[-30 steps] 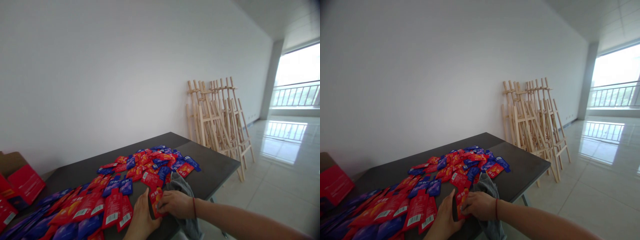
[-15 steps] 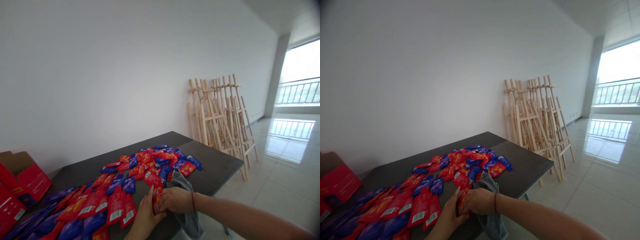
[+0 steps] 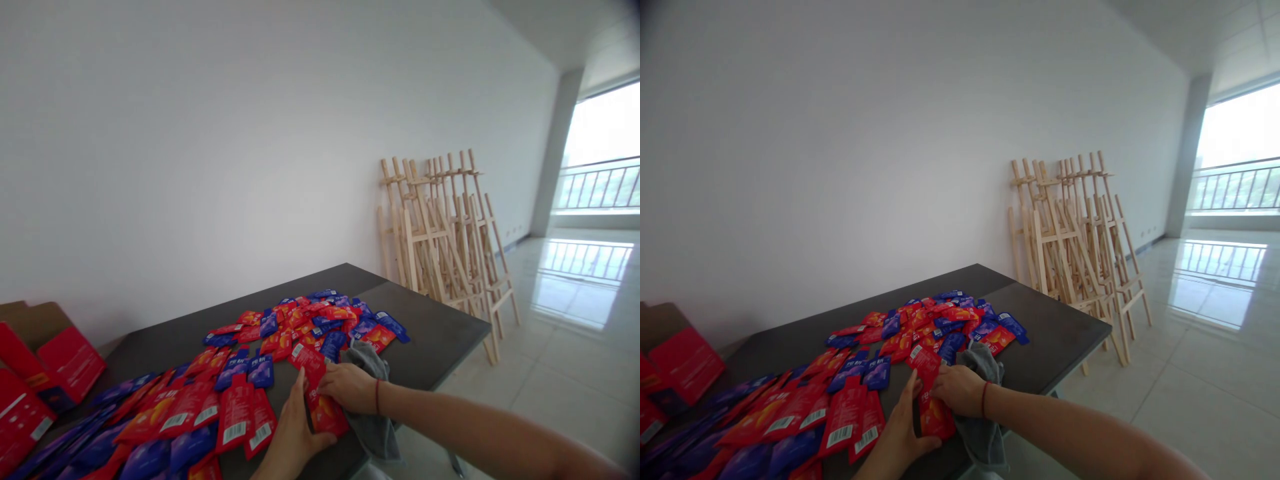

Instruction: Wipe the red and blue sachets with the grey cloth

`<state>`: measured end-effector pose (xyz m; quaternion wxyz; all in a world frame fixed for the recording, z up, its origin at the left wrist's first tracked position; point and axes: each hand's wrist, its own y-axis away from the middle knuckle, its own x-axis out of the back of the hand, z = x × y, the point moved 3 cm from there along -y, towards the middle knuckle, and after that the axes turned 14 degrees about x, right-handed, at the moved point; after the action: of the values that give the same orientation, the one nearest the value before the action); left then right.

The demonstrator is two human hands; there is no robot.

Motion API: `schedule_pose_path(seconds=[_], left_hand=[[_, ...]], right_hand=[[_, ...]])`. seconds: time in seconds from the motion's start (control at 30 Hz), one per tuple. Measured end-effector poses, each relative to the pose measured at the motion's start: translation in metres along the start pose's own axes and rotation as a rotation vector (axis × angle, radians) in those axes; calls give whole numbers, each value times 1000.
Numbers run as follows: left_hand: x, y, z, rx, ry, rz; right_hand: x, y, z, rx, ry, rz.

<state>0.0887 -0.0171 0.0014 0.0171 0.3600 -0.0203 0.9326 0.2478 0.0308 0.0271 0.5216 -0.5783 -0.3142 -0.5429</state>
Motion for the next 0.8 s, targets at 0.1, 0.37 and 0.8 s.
schedule_pose_path(seconds=[0.1, 0.37, 0.8], left_hand=[[-2, -2, -4, 13, 14, -35], [1, 3, 6, 3, -11, -22], [-2, 1, 4, -25, -66, -17]], right_hand=[[2, 7, -1, 94, -31, -14], [-6, -28, 10, -87, 26, -64], [4, 12, -33, 355, -151, 16]])
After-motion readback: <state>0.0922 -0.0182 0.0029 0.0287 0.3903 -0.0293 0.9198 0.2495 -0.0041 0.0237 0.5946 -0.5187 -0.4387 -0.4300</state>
